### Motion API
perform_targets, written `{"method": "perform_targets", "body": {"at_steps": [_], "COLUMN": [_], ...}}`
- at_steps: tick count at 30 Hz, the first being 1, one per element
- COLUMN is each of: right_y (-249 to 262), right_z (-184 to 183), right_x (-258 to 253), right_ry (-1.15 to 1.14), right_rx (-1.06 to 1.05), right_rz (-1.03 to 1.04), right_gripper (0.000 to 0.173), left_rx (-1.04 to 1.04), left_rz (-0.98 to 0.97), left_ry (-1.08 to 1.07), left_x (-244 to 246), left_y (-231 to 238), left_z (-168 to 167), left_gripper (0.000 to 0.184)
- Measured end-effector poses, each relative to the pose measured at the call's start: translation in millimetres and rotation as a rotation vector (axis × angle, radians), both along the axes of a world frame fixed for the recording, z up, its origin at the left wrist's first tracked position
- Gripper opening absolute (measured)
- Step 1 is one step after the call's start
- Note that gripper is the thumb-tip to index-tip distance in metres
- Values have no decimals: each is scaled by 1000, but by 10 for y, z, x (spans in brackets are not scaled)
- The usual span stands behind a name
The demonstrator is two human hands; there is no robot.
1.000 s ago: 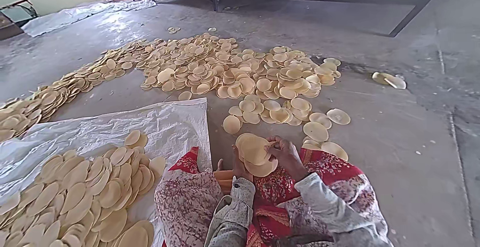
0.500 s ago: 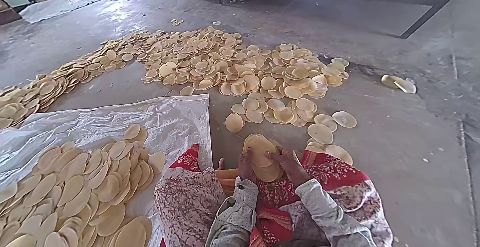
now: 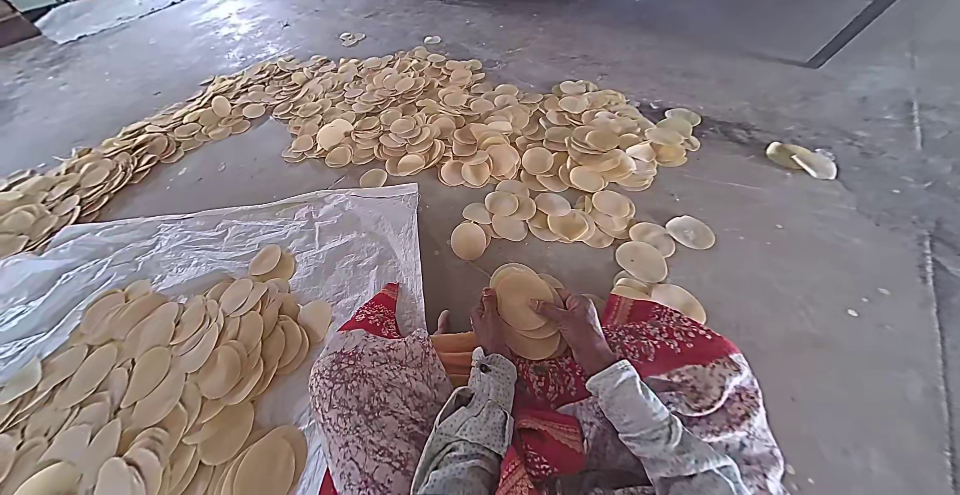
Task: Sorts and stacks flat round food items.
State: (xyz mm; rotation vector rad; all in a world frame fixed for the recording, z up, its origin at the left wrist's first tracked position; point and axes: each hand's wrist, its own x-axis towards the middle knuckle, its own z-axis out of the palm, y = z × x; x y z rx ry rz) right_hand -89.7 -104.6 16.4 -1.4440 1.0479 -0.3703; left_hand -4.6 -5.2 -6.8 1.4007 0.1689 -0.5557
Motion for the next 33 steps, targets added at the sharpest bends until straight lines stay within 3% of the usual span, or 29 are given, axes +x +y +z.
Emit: {"method": "perform_targets", "body": {"at_steps": [2, 4, 8, 11, 15, 18, 22, 25, 30, 33], "right_y": [-6, -9, -5, 21, 27, -10, -147, -188, -271, -295], "right_z": [8, 1, -16, -8, 28, 33, -6, 26, -129, -202], "right_x": [3, -8, -26, -17, -4, -25, -157, -258, -365, -379], "right_ry": [-3, -6, 4, -15, -25, -33, -105, -78, -102, -71], "right_rx": [-14, -28, -67, -69, -69, -41, 57, 84, 157, 190], "right_rz": [2, 2, 2, -1, -14, -32, 78, 105, 105, 143], "right_gripper": [25, 24, 21, 21, 21, 19, 17, 30, 43, 43], "left_rx": [-4, -65, -23, 155, 66, -135, -121, -99, -401, -372], "left_rz": [-11, -75, -113, -68, -34, -186, -178, 11, 909, 927], "left_ry": [3, -26, -118, -237, -95, 37, 77, -2, -265, -326], "left_x": [10, 11, 2, -17, -2, 21, 23, 162, 707, 777], "left_y": [-10, 2, 6, 15, -7, 13, 20, 112, 651, 898], "left_z": [9, -3, -28, -5, 16, 1, 12, 188, 749, 803], "left_gripper": [43, 24, 17, 30, 42, 31, 33, 36, 53, 59]}}
